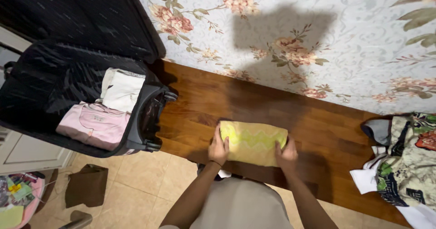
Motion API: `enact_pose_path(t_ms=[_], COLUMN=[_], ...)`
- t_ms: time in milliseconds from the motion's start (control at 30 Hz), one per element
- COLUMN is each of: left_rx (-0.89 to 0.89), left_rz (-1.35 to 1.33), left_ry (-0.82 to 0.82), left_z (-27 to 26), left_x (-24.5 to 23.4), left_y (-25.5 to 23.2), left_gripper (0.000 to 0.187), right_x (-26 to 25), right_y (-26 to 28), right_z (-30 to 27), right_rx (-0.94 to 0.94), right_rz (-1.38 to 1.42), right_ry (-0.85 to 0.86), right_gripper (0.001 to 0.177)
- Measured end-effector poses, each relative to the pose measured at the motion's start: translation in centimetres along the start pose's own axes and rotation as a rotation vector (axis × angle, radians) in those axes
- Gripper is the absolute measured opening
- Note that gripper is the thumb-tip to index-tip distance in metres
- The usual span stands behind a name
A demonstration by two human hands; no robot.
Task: The person folds a yellow towel on a wooden surface and places it into a suitcase with other folded clothes.
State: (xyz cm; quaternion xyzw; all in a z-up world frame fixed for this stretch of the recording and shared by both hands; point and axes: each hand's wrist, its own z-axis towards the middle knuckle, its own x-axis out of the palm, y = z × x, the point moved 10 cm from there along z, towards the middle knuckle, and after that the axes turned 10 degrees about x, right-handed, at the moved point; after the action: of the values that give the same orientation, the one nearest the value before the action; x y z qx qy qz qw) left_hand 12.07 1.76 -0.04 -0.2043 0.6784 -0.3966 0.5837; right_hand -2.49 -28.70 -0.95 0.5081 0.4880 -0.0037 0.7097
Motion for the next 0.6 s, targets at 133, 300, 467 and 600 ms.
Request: enact_pose_path(t_ms=[133, 300, 467, 600], left_rx=[0.426, 0.635, 0.595, 0.521], left_rz=[0.331, 0.335, 0.440, 0.477], left_ry=[-0.184, 0.024, 0.023, 0.100], left_z=[-0.1, -0.5, -1.2, -0.4], left_x=[-2.7, 4.5, 5.4, 3.9], left_y=[-7.3, -9.2, -7.5, -5.5], left_gripper=[0.068, 0.068, 0.063, 0.067], right_x=[-0.5, 5.5, 6.2, 4.0], right_y=[6.0, 10.9, 8.5, 8.0], right_z=[-0.7, -4.4, -4.2, -3.2], right_rx=[-0.340, -0.595, -0.476, -0.427], right_rz=[-0.069, -0.095, -0.391, -0.404], right_ry=[-0.077, 0.111, 0.251, 0.197], right_gripper=[0.065, 0.057, 0.072, 0.077])
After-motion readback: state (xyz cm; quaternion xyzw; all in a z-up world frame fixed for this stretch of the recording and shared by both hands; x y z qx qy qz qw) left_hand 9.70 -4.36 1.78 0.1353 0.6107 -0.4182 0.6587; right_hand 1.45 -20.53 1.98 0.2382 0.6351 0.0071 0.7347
